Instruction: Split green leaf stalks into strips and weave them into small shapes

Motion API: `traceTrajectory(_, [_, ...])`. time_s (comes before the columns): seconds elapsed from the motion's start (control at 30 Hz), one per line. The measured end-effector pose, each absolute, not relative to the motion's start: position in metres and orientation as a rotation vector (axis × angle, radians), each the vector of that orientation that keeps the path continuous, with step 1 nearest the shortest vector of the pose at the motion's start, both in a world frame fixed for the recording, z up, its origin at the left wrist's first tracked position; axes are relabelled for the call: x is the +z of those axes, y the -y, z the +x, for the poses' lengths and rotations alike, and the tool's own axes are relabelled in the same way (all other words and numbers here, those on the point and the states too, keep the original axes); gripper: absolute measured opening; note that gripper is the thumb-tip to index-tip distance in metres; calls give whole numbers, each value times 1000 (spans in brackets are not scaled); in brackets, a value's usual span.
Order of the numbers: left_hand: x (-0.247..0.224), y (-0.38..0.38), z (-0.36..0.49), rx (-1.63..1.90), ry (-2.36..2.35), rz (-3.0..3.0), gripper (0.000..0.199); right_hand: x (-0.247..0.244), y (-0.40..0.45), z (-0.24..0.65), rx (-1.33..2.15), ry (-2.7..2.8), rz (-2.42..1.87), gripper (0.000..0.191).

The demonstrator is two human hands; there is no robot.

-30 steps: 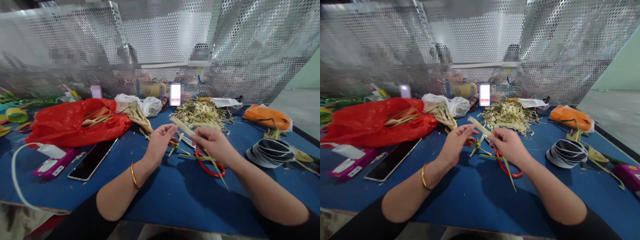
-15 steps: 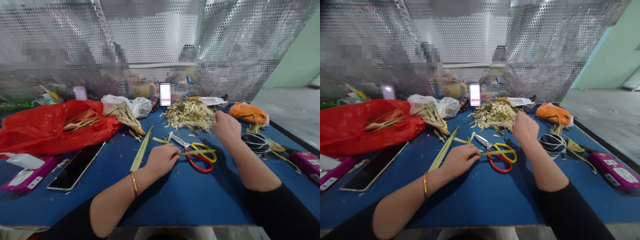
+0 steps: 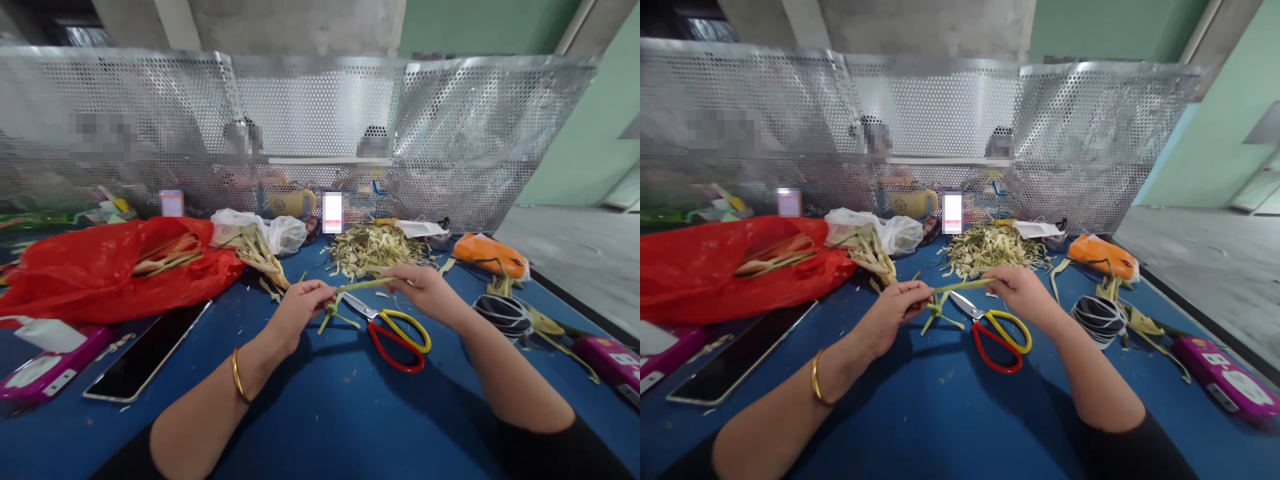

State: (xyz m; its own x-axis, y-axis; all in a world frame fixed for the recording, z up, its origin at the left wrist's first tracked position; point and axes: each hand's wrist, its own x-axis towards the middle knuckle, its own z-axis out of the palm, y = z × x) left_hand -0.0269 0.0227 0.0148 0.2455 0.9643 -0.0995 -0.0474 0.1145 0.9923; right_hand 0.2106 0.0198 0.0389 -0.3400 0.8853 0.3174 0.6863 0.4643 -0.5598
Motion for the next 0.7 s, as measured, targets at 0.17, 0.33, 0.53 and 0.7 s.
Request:
traceTrajectory(0.17, [13, -21, -23, 1228, -909, 983, 37, 24, -16, 184, 948, 1724, -1318, 23])
traceTrajectory(0.33, [6, -11, -12, 1119, -1012, 1168, 25, 2, -1, 144, 1034, 1765, -1320, 33])
traceTrajectory(0.53, [6, -8, -11, 1107, -1143, 1249, 25, 2, 11, 137, 431, 2004, -1410, 26])
traceTrajectory(0.7, [3, -10, -12, 1077, -1080, 1221, 26, 5, 10, 144, 384, 1967, -1402, 29])
